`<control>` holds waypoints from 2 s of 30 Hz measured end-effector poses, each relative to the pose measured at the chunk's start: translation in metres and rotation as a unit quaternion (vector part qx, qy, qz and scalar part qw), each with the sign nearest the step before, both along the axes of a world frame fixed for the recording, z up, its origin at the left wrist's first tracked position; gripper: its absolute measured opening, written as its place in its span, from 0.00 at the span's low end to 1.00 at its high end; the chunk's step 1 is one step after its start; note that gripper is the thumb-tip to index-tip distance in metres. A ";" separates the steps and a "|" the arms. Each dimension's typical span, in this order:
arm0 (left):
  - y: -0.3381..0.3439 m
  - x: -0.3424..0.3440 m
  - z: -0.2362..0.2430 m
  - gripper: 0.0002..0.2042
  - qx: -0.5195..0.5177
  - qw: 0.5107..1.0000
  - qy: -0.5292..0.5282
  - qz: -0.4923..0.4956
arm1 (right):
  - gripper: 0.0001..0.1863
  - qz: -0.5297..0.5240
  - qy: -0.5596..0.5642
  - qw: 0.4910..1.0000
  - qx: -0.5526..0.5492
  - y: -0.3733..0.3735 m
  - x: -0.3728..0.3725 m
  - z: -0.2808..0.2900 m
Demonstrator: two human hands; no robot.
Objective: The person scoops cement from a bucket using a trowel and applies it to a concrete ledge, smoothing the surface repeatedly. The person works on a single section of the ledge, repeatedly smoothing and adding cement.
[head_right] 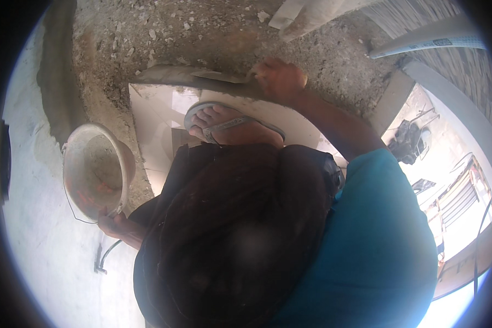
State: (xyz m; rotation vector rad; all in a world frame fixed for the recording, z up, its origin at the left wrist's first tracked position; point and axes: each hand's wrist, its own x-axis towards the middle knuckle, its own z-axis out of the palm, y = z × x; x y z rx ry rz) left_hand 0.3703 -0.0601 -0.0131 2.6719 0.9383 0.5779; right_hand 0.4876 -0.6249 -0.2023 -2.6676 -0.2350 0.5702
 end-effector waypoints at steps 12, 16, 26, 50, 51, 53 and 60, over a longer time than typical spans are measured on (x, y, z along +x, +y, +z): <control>0.017 0.017 -0.010 0.13 -0.154 0.977 -0.086 0.118 | 0.16 0.003 -0.064 0.996 0.069 0.008 -0.003 0.036; 0.025 0.022 -0.013 0.13 -0.178 0.972 -0.099 0.114 | 0.14 0.005 -0.074 0.995 0.069 0.006 -0.007 0.042; -0.024 0.047 -0.002 0.12 -0.128 0.986 -0.071 0.082 | 0.14 0.008 -0.031 0.997 0.073 -0.016 -0.015 0.069; -0.082 0.038 0.035 0.23 -0.106 0.982 -0.012 0.158 | 0.18 -0.030 0.124 0.992 -0.012 0.019 0.030 0.000; -0.081 0.036 0.035 0.23 -0.103 0.982 -0.012 0.157 | 0.18 -0.032 0.115 0.993 -0.001 0.024 0.030 0.008; -0.080 0.033 0.037 0.22 -0.101 0.983 -0.010 0.154 | 0.17 -0.039 0.097 0.994 0.020 0.036 0.032 0.024; -0.079 0.031 0.036 0.22 -0.110 0.982 -0.017 0.150 | 0.17 -0.016 -0.017 0.997 0.076 0.058 0.035 0.042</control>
